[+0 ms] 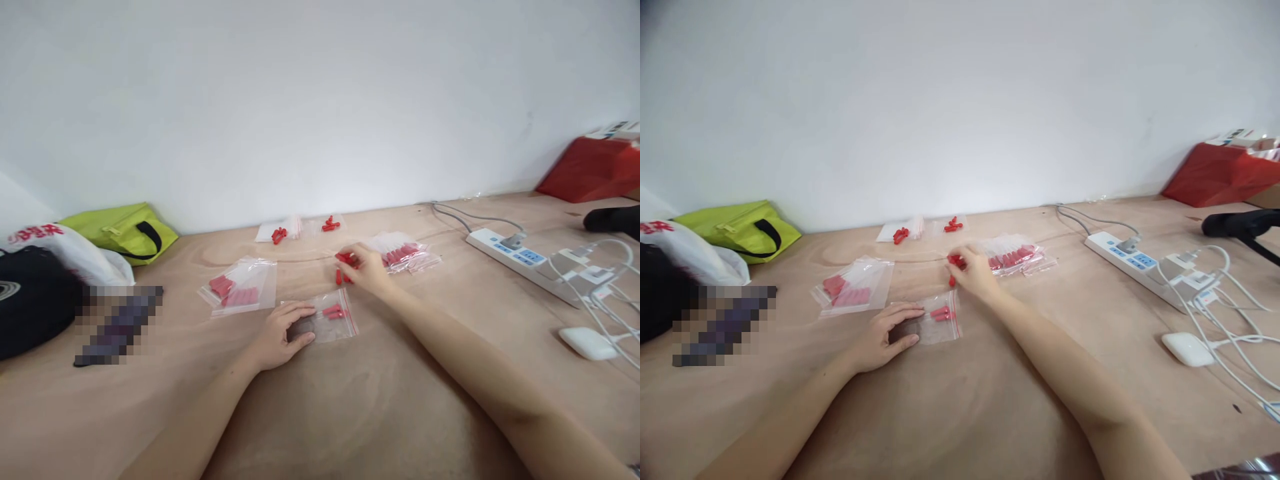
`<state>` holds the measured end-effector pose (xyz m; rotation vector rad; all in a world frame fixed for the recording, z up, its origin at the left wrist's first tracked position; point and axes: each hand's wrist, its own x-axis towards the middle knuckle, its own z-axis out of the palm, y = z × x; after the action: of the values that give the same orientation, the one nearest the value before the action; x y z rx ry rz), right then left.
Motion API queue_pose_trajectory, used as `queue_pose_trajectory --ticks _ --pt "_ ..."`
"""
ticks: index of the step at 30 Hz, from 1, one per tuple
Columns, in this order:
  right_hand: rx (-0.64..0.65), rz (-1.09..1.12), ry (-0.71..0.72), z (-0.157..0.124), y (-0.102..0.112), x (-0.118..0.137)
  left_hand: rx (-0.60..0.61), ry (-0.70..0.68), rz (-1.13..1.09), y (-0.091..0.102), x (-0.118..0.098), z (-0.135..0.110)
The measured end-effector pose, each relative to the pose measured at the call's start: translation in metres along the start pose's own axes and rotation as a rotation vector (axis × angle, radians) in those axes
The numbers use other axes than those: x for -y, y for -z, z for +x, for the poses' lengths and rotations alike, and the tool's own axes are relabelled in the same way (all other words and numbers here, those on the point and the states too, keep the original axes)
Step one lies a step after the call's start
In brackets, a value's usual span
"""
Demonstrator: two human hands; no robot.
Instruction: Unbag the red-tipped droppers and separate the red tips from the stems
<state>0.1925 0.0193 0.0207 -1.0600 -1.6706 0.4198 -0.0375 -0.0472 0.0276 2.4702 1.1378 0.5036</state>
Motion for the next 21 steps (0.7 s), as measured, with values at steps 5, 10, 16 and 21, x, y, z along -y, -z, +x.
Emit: queue_pose_trajectory --ticks 5,10,16,21 --pt "0.22 -0.404 0.194 -0.001 -0.028 -0.003 0.006 0.005 0.005 0.0 0.001 -0.001" --pt "0.332 -0.565 0.203 -0.003 -0.027 -0.009 0.003 -0.006 0.001 0.0 0.001 -0.001" --pt "0.389 -0.608 0.212 -0.005 -0.025 -0.01 0.011 0.011 0.012 -0.001 0.001 0.0" --pt "0.336 -0.639 0.238 -0.007 -0.023 -0.005 0.005 0.009 0.007 0.0 0.001 -0.001"
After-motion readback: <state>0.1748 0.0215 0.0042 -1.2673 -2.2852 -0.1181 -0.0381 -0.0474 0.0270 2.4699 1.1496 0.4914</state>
